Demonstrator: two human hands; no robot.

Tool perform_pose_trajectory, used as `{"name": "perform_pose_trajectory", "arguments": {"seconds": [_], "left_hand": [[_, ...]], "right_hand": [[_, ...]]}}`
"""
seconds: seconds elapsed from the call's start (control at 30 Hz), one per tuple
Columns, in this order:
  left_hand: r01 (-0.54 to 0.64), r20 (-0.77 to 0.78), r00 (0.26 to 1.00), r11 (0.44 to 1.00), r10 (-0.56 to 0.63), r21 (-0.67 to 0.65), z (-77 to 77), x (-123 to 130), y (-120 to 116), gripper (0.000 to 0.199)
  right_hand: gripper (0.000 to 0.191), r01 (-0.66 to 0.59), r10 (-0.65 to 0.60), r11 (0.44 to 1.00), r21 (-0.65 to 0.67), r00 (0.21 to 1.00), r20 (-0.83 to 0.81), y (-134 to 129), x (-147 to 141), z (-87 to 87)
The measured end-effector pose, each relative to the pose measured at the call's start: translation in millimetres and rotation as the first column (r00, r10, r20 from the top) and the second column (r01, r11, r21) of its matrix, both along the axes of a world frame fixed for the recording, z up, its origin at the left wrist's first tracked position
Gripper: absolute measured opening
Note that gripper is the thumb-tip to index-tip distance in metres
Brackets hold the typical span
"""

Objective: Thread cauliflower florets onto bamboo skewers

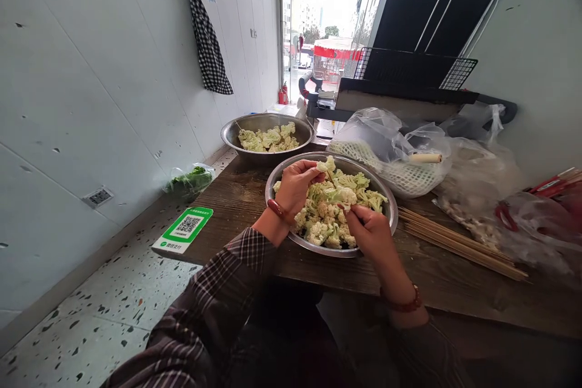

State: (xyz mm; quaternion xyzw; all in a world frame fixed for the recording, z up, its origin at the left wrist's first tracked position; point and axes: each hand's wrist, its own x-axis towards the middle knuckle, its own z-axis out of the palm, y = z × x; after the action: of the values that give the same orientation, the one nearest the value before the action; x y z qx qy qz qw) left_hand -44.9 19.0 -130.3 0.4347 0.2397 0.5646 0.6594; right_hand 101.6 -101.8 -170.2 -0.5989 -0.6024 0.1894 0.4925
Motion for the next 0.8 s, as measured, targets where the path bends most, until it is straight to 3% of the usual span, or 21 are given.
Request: {"name": "perform_pose_trajectory", "arguments": {"seconds": [0.27,0.8], "left_hand": [[0.022,0.013,1.000,0.998,-0.021,-0.060,-3.4,-1.4,6.6,0.031],[0.027,0.005,1.000,0.998,-0.026,-0.062,-3.6,-4.0,7.2,0.026]], "right_hand": [[0.038,-0.006,0.006,1.000,0.012,0.999,0.034,0.0,-0.2,0.0],[0.036,0.000,-0.002,1.000,0.025,0.997,0.072,-0.1,-0.1,-2.0]]}}
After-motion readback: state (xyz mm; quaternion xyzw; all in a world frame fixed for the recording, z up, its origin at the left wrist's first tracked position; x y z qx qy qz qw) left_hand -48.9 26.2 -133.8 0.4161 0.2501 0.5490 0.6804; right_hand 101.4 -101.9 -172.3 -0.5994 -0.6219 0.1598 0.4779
